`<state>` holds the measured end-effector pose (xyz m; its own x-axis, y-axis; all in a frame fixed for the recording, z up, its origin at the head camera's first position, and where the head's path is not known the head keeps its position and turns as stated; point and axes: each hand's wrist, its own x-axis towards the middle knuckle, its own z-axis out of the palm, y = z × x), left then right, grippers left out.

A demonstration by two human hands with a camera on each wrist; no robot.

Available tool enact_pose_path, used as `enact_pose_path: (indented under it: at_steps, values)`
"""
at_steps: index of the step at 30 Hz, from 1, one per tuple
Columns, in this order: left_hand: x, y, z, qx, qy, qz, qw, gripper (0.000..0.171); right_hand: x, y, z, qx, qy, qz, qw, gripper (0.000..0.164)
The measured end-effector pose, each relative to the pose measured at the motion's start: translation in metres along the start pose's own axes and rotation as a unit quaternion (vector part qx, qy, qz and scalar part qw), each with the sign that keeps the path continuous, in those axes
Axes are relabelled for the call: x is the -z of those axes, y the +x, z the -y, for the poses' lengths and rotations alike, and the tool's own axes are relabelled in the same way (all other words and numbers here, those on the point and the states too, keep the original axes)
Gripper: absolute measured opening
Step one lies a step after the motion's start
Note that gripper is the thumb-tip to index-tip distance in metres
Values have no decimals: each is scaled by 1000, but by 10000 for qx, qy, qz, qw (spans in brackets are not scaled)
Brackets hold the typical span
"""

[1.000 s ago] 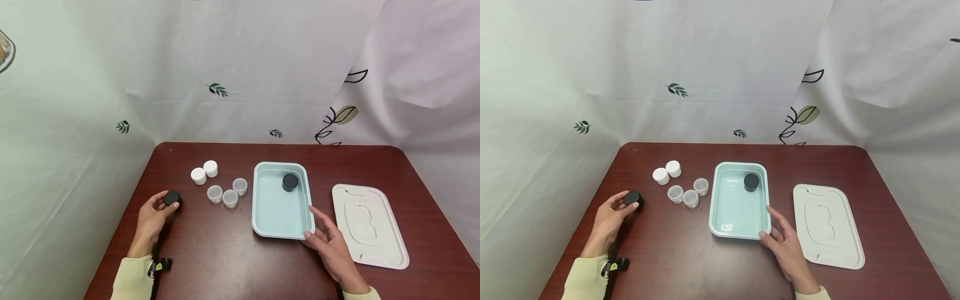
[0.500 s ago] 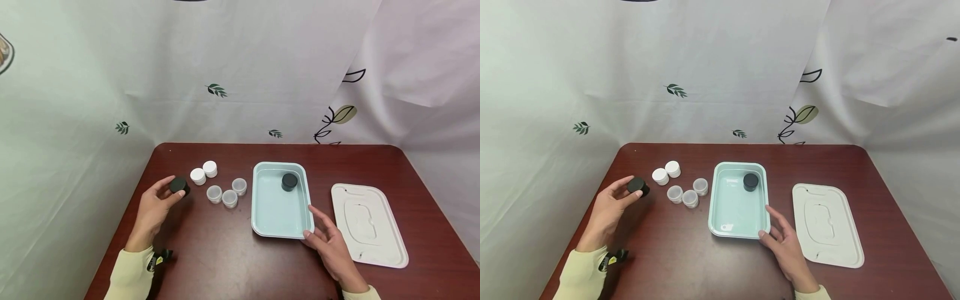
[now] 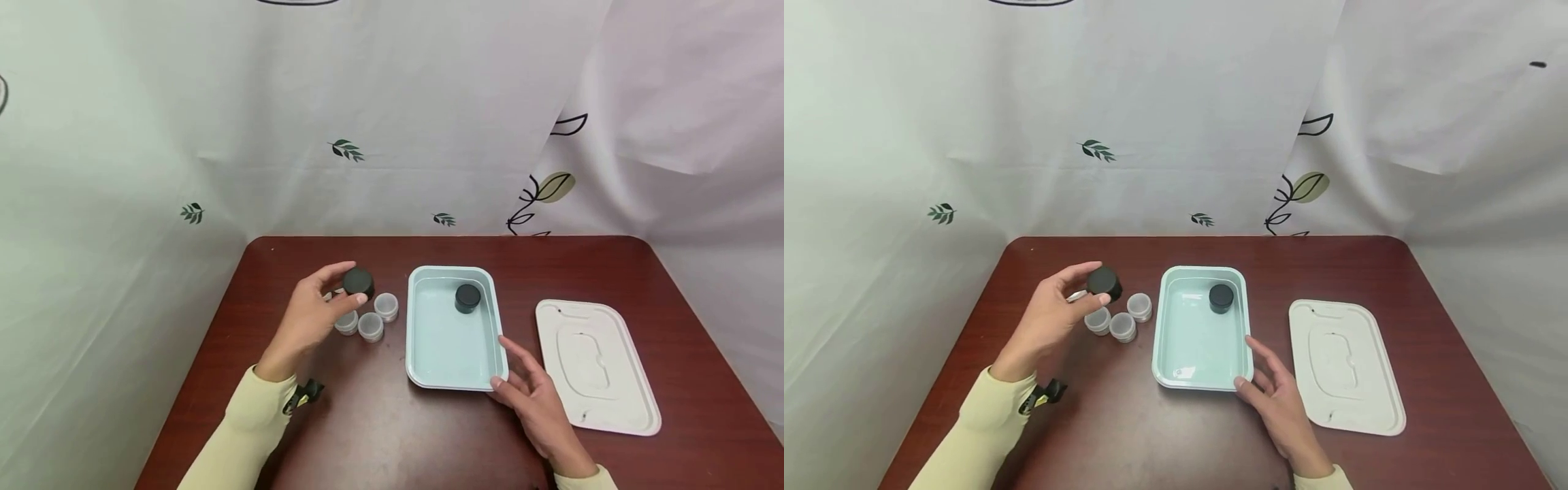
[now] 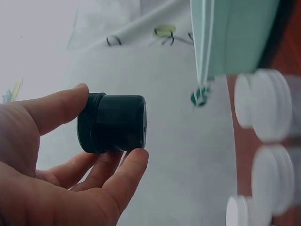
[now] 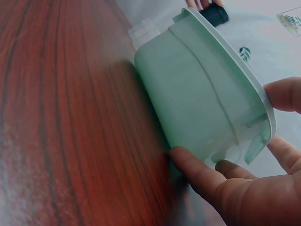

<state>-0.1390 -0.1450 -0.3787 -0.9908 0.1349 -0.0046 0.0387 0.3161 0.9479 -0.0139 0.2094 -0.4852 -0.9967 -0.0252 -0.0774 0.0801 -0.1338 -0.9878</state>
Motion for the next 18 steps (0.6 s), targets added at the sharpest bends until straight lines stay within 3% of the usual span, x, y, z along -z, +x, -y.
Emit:
enact_pose_path:
  at_steps: [7,18]
  values:
    - [-33,18,-15,-191,-105,572,9981,61,-2,1,2,-66,-13,-41,10000,69]
    - [-91,37,-8,-160,426,1004,9939,58,-1,1,0,-74,-56,-76,9999,70]
